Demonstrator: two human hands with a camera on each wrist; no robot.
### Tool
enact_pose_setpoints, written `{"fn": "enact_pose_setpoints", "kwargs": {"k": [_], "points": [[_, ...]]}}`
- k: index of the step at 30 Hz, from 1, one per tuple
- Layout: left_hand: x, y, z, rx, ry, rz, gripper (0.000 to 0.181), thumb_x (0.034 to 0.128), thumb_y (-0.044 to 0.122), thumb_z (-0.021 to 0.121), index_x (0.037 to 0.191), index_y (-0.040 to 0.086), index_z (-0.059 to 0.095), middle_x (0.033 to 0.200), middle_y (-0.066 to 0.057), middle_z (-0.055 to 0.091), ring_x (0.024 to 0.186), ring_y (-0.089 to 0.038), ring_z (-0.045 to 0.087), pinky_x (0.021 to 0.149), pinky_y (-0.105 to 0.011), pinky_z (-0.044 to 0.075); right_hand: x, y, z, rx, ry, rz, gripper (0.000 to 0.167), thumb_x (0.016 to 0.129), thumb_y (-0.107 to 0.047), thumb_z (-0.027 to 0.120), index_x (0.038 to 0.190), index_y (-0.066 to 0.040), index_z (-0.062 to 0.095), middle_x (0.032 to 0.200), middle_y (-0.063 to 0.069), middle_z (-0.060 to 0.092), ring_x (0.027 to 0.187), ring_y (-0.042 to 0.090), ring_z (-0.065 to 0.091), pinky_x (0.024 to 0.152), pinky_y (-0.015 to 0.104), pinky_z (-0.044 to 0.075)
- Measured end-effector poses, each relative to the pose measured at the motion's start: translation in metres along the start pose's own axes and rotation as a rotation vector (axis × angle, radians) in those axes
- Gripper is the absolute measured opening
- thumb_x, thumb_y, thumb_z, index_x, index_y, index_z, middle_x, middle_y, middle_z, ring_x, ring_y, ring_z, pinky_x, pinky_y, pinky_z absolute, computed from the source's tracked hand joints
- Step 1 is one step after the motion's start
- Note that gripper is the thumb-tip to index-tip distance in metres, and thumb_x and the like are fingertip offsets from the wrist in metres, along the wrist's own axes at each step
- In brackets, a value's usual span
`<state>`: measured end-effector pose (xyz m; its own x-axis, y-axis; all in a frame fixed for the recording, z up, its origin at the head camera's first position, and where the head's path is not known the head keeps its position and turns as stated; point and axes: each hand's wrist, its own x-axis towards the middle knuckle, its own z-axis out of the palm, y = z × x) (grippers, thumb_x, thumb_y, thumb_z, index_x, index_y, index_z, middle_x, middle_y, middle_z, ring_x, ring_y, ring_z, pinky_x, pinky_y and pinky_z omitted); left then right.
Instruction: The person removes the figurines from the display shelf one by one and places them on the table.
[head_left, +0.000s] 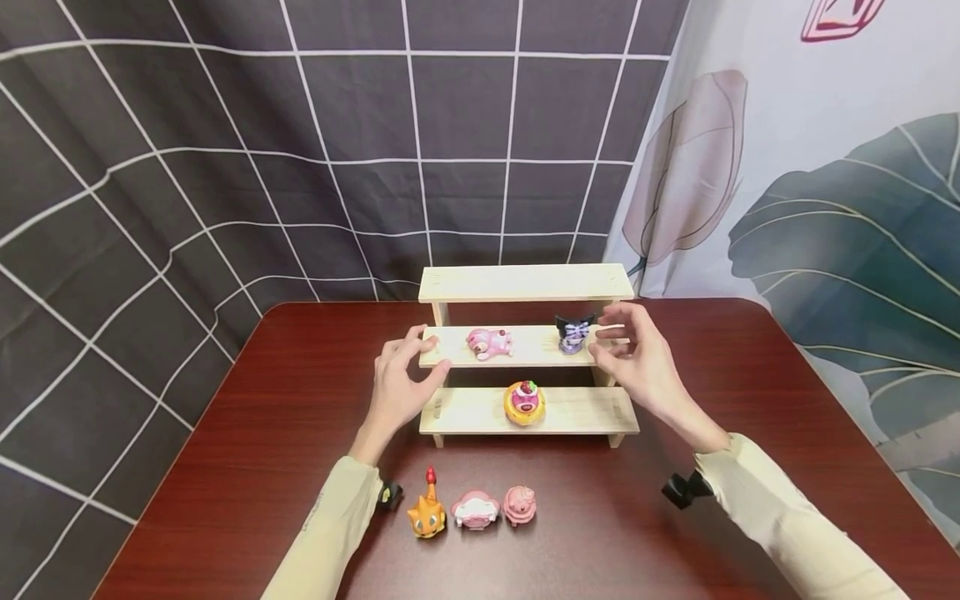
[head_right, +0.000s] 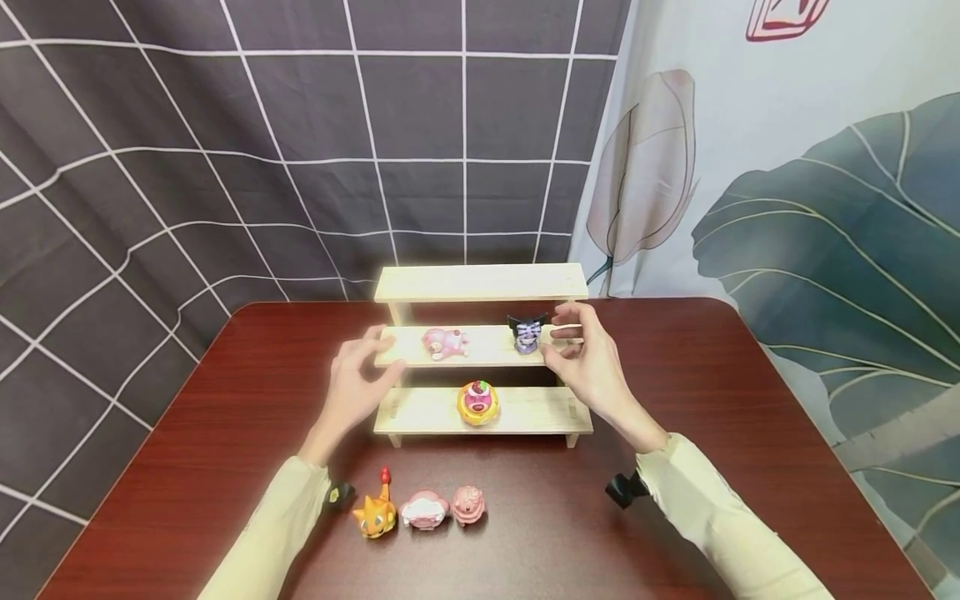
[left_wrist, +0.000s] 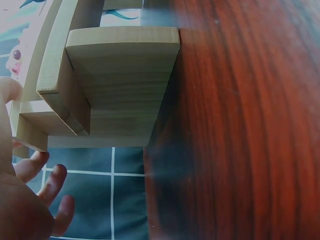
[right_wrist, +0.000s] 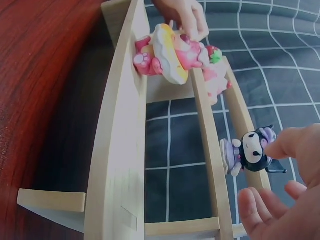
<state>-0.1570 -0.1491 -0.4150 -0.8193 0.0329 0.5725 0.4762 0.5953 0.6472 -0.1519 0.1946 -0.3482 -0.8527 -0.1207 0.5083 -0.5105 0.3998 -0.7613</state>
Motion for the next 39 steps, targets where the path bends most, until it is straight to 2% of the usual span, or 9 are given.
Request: {"fn": "enact_pose_setpoints", "kwargs": {"k": [7, 13, 17, 21, 29, 39], "points": [[-0.001, 0.001, 0.0, 0.006, -0.004, -0.004, 0.036, 0.0843, 0.023, 0.079, 0.116, 0.008, 0.073, 0.136, -0.011, 0.061, 0.11, -0.032, 0.052, 0.092, -0.056, 0.031, 0.006, 0.003, 0.003, 0.024, -0.039, 0.02, 0.049, 0.079, 0.014, 0.073, 0.123, 0.01, 0.052, 0.109, 0.024, 0.065, 0.096, 0.039, 0.066, 0.074, 0.018, 0.051], [-0.001, 0.001, 0.0, 0.002, -0.003, -0.009, 0.036, 0.0841, 0.023, 0.079, 0.116, 0.008, 0.073, 0.136, -0.01, 0.061, 0.109, -0.031, 0.052, 0.093, -0.055, 0.03, 0.01, 0.005, 0.006, 0.036, -0.065, 0.042, 0.049, 0.08, 0.014, 0.073, 0.124, 0.007, 0.053, 0.108, 0.024, 0.063, 0.095, 0.038, 0.064, 0.074, 0.016, 0.05], [-0.001, 0.001, 0.0, -0.001, -0.004, -0.008, 0.036, 0.0843, 0.023, 0.079, 0.117, 0.008, 0.073, 0.136, -0.013, 0.061, 0.11, -0.032, 0.051, 0.094, -0.057, 0.03, 0.011, 0.007, 0.006, 0.035, -0.086, 0.04, 0.048, 0.081, 0.014, 0.073, 0.124, 0.007, 0.054, 0.11, 0.022, 0.062, 0.093, 0.032, 0.064, 0.074, 0.017, 0.051], [-0.001, 0.0, 0.001, -0.003, -0.005, -0.008, 0.037, 0.0843, 0.023, 0.079, 0.117, 0.008, 0.073, 0.136, -0.013, 0.061, 0.11, -0.032, 0.051, 0.094, -0.057, 0.029, 0.012, 0.009, 0.007, 0.038, -0.108, 0.026, 0.046, 0.081, 0.015, 0.072, 0.123, 0.007, 0.056, 0.111, 0.022, 0.062, 0.093, 0.032, 0.065, 0.073, 0.018, 0.051], [0.0, 0.0, 0.0, -0.001, -0.002, -0.003, 0.037, 0.0843, 0.024, 0.079, 0.117, 0.008, 0.073, 0.135, -0.014, 0.061, 0.11, -0.032, 0.052, 0.093, -0.057, 0.03, 0.017, 0.012, 0.008, 0.016, -0.135, -0.005, 0.045, 0.08, 0.015, 0.072, 0.122, 0.004, 0.059, 0.101, 0.022, 0.068, 0.091, 0.033, 0.066, 0.071, 0.018, 0.051], [0.0, -0.001, 0.0, 0.004, -0.005, -0.007, 0.036, 0.0845, 0.024, 0.079, 0.117, 0.008, 0.073, 0.136, -0.012, 0.061, 0.11, -0.032, 0.052, 0.092, -0.057, 0.03, 0.021, 0.012, 0.008, 0.011, -0.17, 0.012, 0.042, 0.08, 0.013, 0.073, 0.12, 0.003, 0.061, 0.093, 0.018, 0.066, 0.084, 0.029, 0.064, 0.07, 0.019, 0.052]]}}
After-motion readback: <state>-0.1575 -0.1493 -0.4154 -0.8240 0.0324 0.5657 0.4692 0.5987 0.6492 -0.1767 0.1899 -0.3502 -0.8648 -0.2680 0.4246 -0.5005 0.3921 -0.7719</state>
